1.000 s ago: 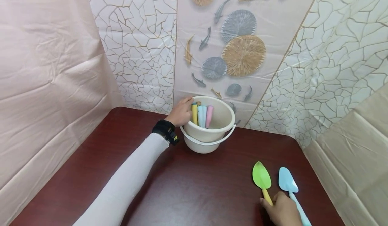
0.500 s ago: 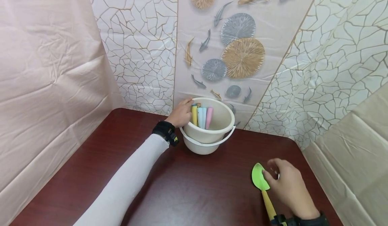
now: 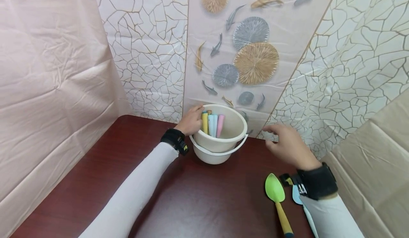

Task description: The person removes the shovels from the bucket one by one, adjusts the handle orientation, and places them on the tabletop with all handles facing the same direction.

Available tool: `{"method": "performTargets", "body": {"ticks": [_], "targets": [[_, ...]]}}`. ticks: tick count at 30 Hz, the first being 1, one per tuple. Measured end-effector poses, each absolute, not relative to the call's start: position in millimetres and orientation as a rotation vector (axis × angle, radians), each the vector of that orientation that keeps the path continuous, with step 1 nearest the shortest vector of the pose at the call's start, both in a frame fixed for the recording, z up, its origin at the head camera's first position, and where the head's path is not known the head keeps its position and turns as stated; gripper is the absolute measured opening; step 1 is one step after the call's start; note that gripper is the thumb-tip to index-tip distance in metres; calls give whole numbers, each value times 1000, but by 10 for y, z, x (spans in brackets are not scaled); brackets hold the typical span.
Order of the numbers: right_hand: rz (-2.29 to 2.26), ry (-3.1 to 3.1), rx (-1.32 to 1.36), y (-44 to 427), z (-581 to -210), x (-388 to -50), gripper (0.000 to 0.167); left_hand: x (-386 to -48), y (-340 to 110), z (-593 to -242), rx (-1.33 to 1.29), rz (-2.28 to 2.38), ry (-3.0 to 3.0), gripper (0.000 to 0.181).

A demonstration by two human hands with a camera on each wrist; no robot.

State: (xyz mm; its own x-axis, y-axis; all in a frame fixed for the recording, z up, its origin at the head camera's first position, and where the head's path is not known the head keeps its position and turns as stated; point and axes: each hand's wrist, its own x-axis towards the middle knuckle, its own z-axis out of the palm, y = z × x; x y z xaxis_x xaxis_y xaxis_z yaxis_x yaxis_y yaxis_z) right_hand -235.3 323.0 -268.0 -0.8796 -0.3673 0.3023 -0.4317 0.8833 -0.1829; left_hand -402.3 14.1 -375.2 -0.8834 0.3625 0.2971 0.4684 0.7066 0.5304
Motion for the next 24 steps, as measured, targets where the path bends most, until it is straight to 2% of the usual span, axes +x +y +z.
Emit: {"method": "performTargets", "body": {"ticks": [9,17,24], "targets": [[317,-2902,765,2955,-2564,-3029,31,-4032,153,-3754,-673,-902,-2738,68],[379,-2997,863,2735,-2674,-3582,36,-4068,166,-3809,-687,-931,-2736,68],[271,-3096,881,2478,-2648,-3922,39,-4092,163,-3798,-679,-929,-2722,68]]}}
